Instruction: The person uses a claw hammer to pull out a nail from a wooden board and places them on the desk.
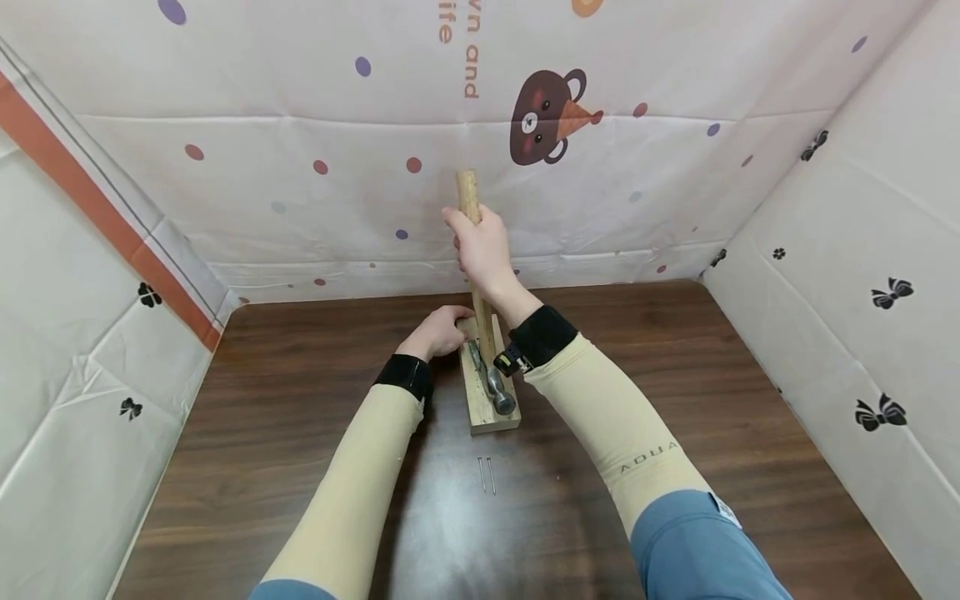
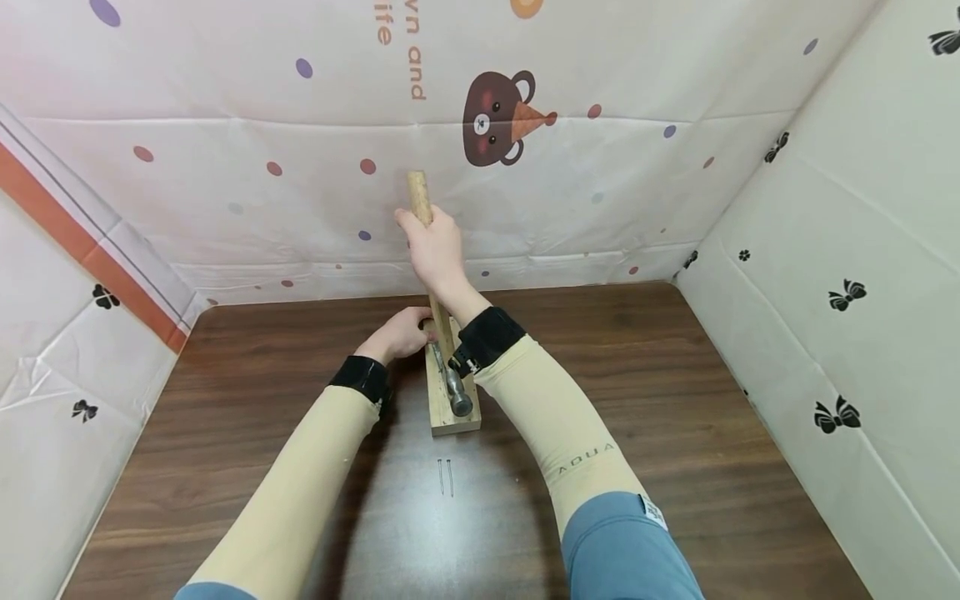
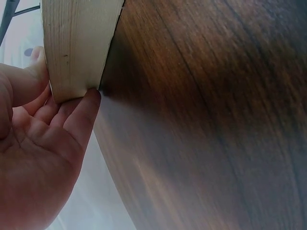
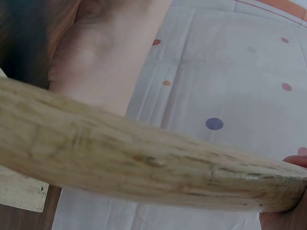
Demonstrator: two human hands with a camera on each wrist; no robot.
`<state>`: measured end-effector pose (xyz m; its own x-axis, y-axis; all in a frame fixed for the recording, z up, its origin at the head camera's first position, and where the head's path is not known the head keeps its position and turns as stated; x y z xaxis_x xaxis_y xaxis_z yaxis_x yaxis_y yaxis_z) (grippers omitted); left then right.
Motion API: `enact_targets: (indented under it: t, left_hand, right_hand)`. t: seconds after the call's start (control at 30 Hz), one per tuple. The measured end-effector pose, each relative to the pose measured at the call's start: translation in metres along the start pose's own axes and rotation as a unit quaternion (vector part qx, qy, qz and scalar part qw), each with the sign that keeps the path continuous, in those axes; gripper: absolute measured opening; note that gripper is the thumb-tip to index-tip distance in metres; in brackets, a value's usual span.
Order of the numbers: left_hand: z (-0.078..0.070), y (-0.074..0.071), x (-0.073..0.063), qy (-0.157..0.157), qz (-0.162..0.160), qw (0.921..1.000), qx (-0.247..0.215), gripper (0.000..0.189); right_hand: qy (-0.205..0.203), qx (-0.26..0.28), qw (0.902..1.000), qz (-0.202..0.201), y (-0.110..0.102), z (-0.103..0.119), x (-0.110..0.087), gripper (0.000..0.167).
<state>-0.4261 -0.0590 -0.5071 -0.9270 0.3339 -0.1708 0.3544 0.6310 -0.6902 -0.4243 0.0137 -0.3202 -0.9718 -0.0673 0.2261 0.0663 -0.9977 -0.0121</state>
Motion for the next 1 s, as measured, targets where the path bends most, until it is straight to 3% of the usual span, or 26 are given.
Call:
enact_targets:
  t: [0.23, 0.53, 0.83, 1.0]
  left_hand:
    - [-0.003, -0.002, 0.001, -0.002, -0.006, 0.9999, -0.014, 0.045]
    - [0.000, 0.000, 0.002, -0.005, 0.002, 0.9999, -0.015, 0.047]
    - [0.003, 0.001, 0.003, -0.016, -0.004, 0.9998, -0.012, 0.047]
    - [0.004, 0.002, 0.002, -0.020, -0.003, 0.9997, -0.016, 0.046]
  right_hand:
    - [-0.027, 0.070, 0.9972, -0.006, -0.013, 0.009, -0.005, 0.026]
    - [-0.049, 0.067, 0.9965, 0.006, -0.013, 0.017, -0.016, 0.022]
    - [-0.120, 0.092, 0.9882, 0.022, -0.020, 0.038, -0.056, 0.018]
    - [-0.185, 0.091, 0.9781, 0.024, -0.028, 0.051, -0.086, 0.020]
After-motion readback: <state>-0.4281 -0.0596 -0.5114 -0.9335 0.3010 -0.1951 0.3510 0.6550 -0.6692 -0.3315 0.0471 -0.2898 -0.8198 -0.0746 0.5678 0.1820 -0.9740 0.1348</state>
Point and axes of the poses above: each hand's wrist, its own x-axis towards the middle knuckle, its own y-axis out of the palm, z = x × y, the point moved 10 cm from there along x, towards the middle knuckle, and after that the axes turned 1 degree about -z, right-handed, at the moved point
